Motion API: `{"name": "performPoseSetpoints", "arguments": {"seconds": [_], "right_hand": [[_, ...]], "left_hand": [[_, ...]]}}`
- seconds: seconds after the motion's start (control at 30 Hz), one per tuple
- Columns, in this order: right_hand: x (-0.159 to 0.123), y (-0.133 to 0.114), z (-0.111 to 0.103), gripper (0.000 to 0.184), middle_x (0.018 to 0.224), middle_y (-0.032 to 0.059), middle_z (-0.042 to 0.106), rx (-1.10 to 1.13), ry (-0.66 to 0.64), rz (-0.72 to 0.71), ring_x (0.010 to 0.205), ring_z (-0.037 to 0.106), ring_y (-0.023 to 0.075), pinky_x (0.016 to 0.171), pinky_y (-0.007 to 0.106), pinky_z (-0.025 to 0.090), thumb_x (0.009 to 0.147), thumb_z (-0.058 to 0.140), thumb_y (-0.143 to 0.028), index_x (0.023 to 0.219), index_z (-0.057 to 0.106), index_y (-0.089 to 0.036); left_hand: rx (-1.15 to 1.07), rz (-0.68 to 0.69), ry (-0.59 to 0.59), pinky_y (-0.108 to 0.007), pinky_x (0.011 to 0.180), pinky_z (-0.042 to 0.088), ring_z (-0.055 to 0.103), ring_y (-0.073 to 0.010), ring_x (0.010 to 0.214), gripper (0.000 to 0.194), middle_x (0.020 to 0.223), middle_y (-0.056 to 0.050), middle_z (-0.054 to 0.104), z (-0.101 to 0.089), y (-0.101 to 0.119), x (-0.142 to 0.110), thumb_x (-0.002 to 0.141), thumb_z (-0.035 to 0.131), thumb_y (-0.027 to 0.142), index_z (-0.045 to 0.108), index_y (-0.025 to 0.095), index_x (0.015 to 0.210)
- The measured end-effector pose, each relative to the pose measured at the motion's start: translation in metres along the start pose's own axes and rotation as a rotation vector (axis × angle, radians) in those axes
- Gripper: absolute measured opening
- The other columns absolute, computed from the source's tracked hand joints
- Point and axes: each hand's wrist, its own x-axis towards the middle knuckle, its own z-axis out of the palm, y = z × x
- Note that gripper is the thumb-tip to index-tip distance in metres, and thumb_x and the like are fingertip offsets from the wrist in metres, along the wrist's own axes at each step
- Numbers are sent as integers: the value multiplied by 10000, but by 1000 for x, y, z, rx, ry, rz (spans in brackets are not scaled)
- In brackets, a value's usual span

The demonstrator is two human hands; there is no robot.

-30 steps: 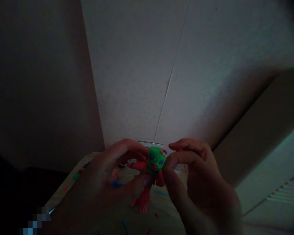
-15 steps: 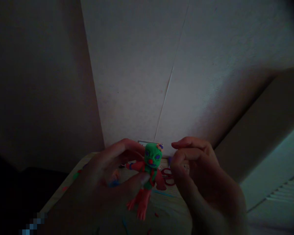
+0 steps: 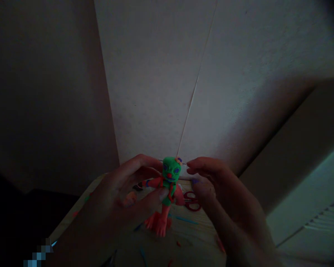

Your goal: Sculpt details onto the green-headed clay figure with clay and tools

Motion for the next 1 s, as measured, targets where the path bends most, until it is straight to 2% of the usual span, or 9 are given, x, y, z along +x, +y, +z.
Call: {"name": "performPoseSetpoints", "arguments": {"seconds": [0.1,0.2,0.47,0.7,1.0], "right_hand": [[3,-2,5,225,1058,30,687,18,-124,-12,936,660,203,772,303,540,845,631,-311,1066,627,-269],[5,-3,9,229,1062,19,694,33,-171,-47,951,662,194,811,298,535,812,664,-273,1040,642,-264],[6,-2,10,156,954,12,728,33,-188,13,853,686,181,747,281,550,834,634,-268,988,645,-243],[5,1,9,159,942,13,739,13,-175,-11,854,696,181,729,274,558,833,641,-296,982,660,-245],[5,3,9,177,942,11,739,-15,-192,-20,841,695,179,728,268,561,819,657,-275,994,666,-246]], "left_hand": [[21,0,22,-302,726,574,700,-264,933,201,929,-2,748,1,2,0,736,689,346,682,280,926],[27,-12,14,-318,704,577,704,-266,896,190,898,5,743,1,3,0,744,676,344,674,283,924],[40,-8,7,-288,651,572,698,-268,921,197,928,-6,740,1,5,-3,739,688,340,663,283,926],[65,7,38,-307,761,586,648,-293,1076,296,1049,-16,722,-3,-3,-2,739,700,374,645,315,1024],[43,37,59,-304,776,585,665,-283,1023,259,1012,-14,728,0,1,-2,743,693,387,649,299,982]]}}
